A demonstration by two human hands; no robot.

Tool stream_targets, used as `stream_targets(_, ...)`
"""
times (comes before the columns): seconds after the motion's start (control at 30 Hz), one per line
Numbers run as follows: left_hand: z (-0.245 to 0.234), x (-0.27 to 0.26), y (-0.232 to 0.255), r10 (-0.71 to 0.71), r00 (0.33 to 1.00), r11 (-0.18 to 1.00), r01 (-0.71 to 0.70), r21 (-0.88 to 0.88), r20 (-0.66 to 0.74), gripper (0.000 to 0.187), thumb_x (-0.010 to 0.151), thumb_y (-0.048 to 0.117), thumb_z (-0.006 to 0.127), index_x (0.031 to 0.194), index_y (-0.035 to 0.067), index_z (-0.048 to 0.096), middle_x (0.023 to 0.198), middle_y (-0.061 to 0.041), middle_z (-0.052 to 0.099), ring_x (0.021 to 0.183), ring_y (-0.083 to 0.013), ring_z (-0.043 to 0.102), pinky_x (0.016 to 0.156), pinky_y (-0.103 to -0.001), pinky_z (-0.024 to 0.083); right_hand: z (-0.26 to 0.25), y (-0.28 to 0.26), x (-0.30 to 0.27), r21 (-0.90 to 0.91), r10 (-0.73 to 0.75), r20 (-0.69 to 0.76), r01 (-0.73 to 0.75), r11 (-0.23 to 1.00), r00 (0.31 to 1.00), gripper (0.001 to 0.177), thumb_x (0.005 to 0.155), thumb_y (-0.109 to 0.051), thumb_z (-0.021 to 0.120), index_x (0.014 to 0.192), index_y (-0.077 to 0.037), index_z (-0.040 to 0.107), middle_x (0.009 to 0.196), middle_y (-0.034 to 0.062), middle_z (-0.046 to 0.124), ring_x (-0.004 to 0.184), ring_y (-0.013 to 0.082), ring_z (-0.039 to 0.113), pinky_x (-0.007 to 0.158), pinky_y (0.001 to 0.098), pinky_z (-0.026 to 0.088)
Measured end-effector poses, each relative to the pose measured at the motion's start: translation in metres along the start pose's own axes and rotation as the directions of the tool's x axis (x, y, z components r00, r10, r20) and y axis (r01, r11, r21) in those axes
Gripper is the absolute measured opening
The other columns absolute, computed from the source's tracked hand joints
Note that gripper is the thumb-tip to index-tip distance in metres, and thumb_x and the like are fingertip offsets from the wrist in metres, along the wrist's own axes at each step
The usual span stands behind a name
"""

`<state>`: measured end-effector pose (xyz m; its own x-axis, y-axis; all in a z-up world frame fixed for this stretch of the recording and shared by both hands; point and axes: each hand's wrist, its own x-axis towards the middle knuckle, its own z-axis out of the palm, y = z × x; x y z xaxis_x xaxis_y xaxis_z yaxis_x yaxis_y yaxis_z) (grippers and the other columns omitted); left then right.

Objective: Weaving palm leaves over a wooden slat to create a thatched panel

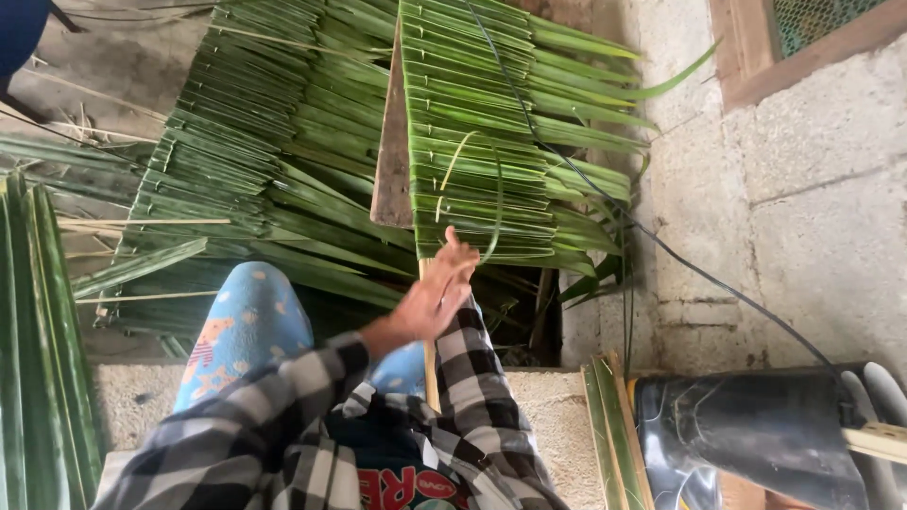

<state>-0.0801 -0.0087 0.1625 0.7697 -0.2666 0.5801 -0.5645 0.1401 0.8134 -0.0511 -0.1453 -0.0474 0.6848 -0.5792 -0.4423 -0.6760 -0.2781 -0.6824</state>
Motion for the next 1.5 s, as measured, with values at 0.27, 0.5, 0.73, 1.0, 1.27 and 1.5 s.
stream_targets(0.27, 0.042, -0.026, -0.115, -0.244, 0.962, 0.97, 0.244, -0.017, -0.122, 0.016, 0.105, 0.021, 0.051, 0.107, 0.008, 0.06, 0.075, -0.01, 0.062, 0.075, -0.0288, 0.068, 0.072, -0.041, 0.059, -0.003, -0.06, -0.007, 0.424, 0.198, -0.019, -0.171, 0.889, 0.98, 0.099, 0.068, -0.052, 0.082, 0.139, 0.009, 0.05, 0.133, 0.0275, 0.06, 0.121, 0.037, 0.063, 0.097, 0.0474, 0.053)
stream_targets(0.5, 0.066, -0.064, 0.018, -0.603, 0.797, 0.793, 0.597, -0.121, -0.018, 0.026, 0.11, 0.023, 0.041, 0.105, 0.006, 0.06, 0.073, -0.024, 0.06, 0.072, -0.0429, 0.067, 0.066, -0.047, 0.053, -0.006, -0.093, -0.026, 0.724, 0.358, 0.034, -0.27, 0.635, 0.933, 0.109, 0.058, -0.053, 0.097, 0.135, 0.013, 0.055, 0.135, 0.0328, 0.058, 0.125, 0.0399, 0.06, 0.1, 0.0443, 0.052)
stream_targets(0.73, 0.045, -0.069, 0.053, -0.702, 0.71, 0.711, 0.703, -0.006, -0.058, 0.025, 0.108, 0.03, 0.049, 0.102, 0.014, 0.067, 0.07, -0.016, 0.067, 0.064, -0.0301, 0.063, 0.065, -0.04, 0.053, -0.009, -0.105, -0.055, 0.743, 0.214, 0.077, -0.199, 0.639, 0.974, 0.092, 0.07, -0.052, 0.091, 0.137, 0.002, 0.058, 0.145, 0.0305, 0.05, 0.133, 0.0399, 0.052, 0.109, 0.047, 0.042)
stream_targets(1.0, 0.061, -0.082, 0.036, -0.564, 0.824, 0.816, 0.567, 0.11, -0.054, 0.018, 0.107, 0.024, 0.05, 0.098, 0.011, 0.06, 0.079, -0.023, 0.07, 0.072, -0.0481, 0.066, 0.068, -0.053, 0.053, -0.02, -0.106, -0.05, 0.693, 0.239, -0.01, -0.165, 0.701, 0.971, 0.097, 0.068, -0.041, 0.094, 0.136, 0.014, 0.052, 0.138, 0.0352, 0.054, 0.128, 0.0412, 0.057, 0.105, 0.0456, 0.047)
stream_targets(1.27, -0.015, -0.066, 0.042, 0.106, 0.994, 0.945, -0.09, 0.314, -0.035, 0.044, 0.098, 0.038, 0.06, 0.12, 0.001, 0.062, 0.1, -0.019, 0.063, 0.097, -0.0406, 0.064, 0.09, -0.047, 0.053, -0.041, -0.074, -0.03, 0.649, 0.136, 0.306, -0.311, 0.694, 0.942, 0.112, 0.075, -0.065, 0.084, 0.15, 0.0, 0.032, 0.149, 0.0261, 0.038, 0.115, 0.0454, 0.062, 0.1, 0.0517, 0.056)
stream_targets(1.5, -0.19, -0.167, 0.003, -0.214, 0.977, 0.064, -0.011, 0.998, 0.025, 0.03, 0.09, 0.016, 0.058, 0.113, 0.004, 0.072, 0.095, -0.016, 0.068, 0.086, -0.034, 0.064, 0.079, -0.051, 0.047, -0.078, -0.028, -0.062, 0.542, 0.001, 0.727, -0.574, 0.613, 0.687, 0.067, 0.094, -0.062, 0.06, 0.129, -0.004, 0.059, 0.131, 0.0238, 0.062, 0.118, 0.0422, 0.064, 0.104, 0.0636, 0.05)
